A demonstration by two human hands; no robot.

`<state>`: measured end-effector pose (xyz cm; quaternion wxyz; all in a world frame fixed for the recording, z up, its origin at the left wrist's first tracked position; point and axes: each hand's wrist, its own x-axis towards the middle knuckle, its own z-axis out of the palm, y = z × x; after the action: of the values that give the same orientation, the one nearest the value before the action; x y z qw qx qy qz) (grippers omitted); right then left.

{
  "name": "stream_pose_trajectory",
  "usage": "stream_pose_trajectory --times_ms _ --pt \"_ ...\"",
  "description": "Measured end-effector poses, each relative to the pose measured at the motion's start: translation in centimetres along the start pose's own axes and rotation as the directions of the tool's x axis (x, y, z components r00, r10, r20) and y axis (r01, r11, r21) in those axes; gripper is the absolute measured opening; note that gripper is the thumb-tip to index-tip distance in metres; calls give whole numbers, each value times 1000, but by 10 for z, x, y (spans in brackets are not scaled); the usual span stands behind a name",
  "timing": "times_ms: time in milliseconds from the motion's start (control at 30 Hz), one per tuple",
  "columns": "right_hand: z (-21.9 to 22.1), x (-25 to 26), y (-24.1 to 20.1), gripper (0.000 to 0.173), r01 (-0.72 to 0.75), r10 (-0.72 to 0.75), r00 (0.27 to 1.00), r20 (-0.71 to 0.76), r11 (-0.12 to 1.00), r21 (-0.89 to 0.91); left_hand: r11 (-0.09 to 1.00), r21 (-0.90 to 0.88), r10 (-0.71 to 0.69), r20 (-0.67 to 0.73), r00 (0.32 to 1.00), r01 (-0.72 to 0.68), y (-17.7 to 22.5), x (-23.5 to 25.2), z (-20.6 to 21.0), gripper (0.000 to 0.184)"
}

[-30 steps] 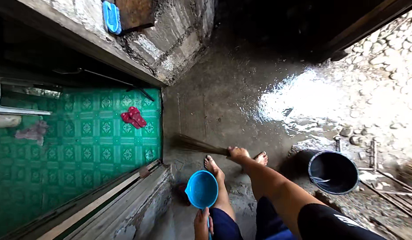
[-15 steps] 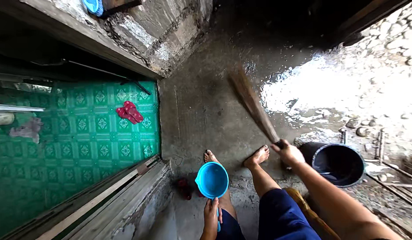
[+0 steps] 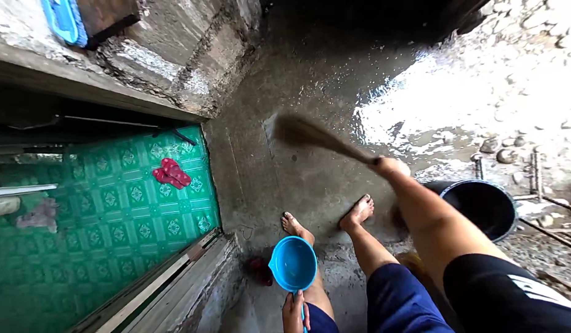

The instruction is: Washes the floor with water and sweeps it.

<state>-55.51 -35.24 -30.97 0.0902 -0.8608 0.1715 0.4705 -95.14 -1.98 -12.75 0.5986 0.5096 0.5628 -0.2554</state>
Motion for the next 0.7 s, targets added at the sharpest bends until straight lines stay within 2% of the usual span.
stream_pose_trajectory --times_ms 67,167,267,333,433,500,567,633,700 --pt "-18 15 55 60 -82 103 990 -98 976 200 1000 -4 7 -5 1000 -7 -1 1 4 26" --pt "-45 -31 73 62 -98 151 976 -157 949 299 1000 -14 26 -9 1000 -26 6 -1 12 27" --pt "-28 -94 74 72 -59 74 995 -68 976 211 999 11 33 -27 999 -33 19 -5 19 27" --pt "-3 -138 70 71 19 -23 999 31 990 138 998 29 55 -40 998 -54 32 -8 21 29" --pt "46 -182 55 72 173 -170 963 209 985 4 995 54 90 -62 994 -87 54 -16 19 27" --pt "72 -186 45 72 259 -218 923 318 962 -90 991 87 113 -88 990 -105 68 -21 17 27" --pt "79 -173 51 70 300 -226 906 358 939 -166 986 110 138 -110 984 -125 78 -23 15 27" --pt "52 -145 81 65 222 -160 942 294 956 -193 985 101 151 -141 978 -137 83 -24 13 27" --pt "2 -107 136 61 47 -21 988 155 984 -169 985 95 156 -172 973 -141 87 -25 13 27"
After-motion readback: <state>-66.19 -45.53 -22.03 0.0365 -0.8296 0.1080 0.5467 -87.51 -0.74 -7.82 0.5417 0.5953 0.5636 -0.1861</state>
